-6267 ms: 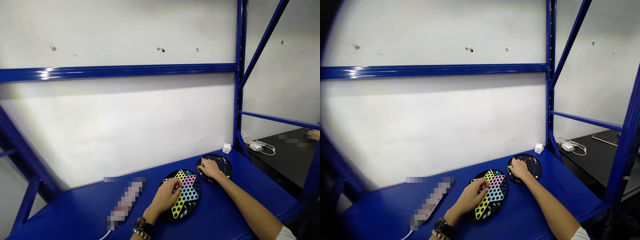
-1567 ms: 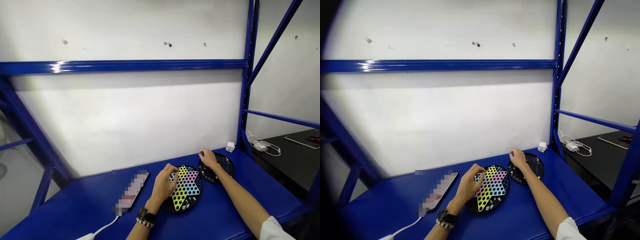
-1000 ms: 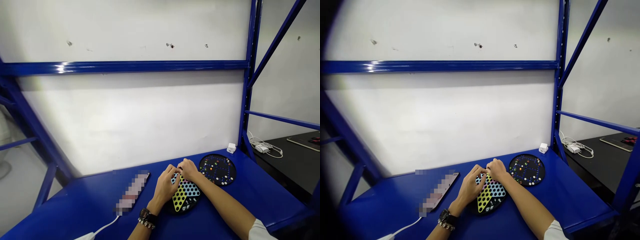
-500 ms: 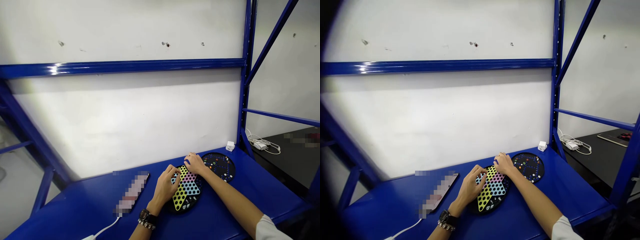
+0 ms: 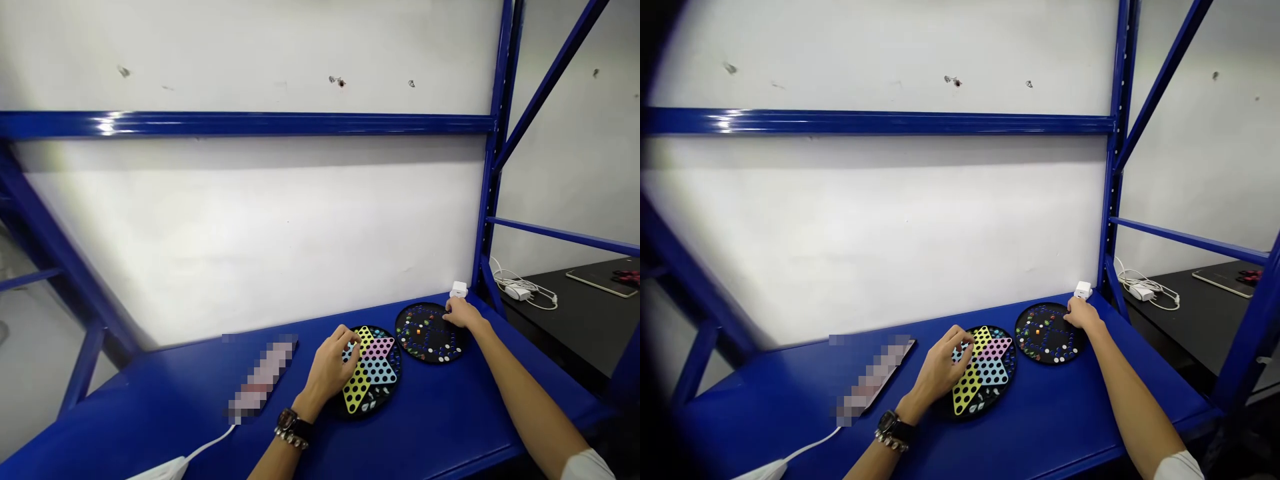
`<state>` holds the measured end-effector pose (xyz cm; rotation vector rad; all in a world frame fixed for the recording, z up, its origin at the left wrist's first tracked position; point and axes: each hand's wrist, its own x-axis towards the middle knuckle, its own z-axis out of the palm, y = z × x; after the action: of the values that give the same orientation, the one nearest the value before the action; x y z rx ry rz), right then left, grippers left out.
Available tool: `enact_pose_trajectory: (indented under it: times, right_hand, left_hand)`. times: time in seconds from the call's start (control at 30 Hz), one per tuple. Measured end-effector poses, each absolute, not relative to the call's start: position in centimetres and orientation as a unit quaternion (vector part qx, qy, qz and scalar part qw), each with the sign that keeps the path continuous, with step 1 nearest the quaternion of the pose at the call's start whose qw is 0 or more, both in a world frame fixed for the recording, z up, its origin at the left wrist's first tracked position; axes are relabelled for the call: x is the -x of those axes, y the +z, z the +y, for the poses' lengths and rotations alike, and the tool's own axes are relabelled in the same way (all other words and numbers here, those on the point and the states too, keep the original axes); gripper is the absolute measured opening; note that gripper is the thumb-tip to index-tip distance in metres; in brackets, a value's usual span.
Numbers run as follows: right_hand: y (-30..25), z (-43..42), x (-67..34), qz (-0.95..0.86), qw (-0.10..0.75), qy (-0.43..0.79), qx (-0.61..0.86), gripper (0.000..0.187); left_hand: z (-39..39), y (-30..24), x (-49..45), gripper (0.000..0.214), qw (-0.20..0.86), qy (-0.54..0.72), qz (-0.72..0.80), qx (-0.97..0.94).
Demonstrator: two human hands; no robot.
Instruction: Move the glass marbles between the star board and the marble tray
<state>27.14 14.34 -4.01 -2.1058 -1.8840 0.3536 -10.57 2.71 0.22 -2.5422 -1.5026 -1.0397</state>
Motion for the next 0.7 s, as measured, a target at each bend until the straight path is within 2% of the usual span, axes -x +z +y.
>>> enact_pose_trajectory:
  times: [0.2, 0.27, 0.4, 0.47, 0.57, 0.7]
  right_hand:
    - [-4.2, 14.1, -26.0, -0.652, 0.168, 0.107, 0.732, 0.007]
    - [-4.0, 14.1, -25.8, -0.654, 0.197, 0.125, 0.72, 0.008]
    - [-3.2, 14.9, -25.5, -0.551, 0.443, 0.302, 0.64, 0.02]
    - [-2.8, 15.3, -25.6, -0.497, 0.511, 0.347, 0.609, 0.015]
    - [-2.8, 15.5, -25.9, -0.49, 0.508, 0.342, 0.62, 0.007]
    - [-3.5, 15.2, -26.1, -0.508, 0.477, 0.308, 0.647, 0.011]
  left_hand:
    - [2.7, 0.1, 10.5, 0.015, 0.007, -0.329, -0.476, 0.815]
    - [2.6, 0.2, 10.5, 0.015, 0.009, -0.329, -0.477, 0.815]
    - [2.6, 0.3, 10.4, 0.015, 0.006, -0.331, -0.475, 0.815]
    - [2.6, 0.3, 10.4, 0.014, 0.004, -0.329, -0.475, 0.816]
    - [2.7, 0.2, 10.5, 0.014, 0.002, -0.326, -0.475, 0.818]
    - [2.7, 0.2, 10.5, 0.014, -0.001, -0.326, -0.475, 0.817]
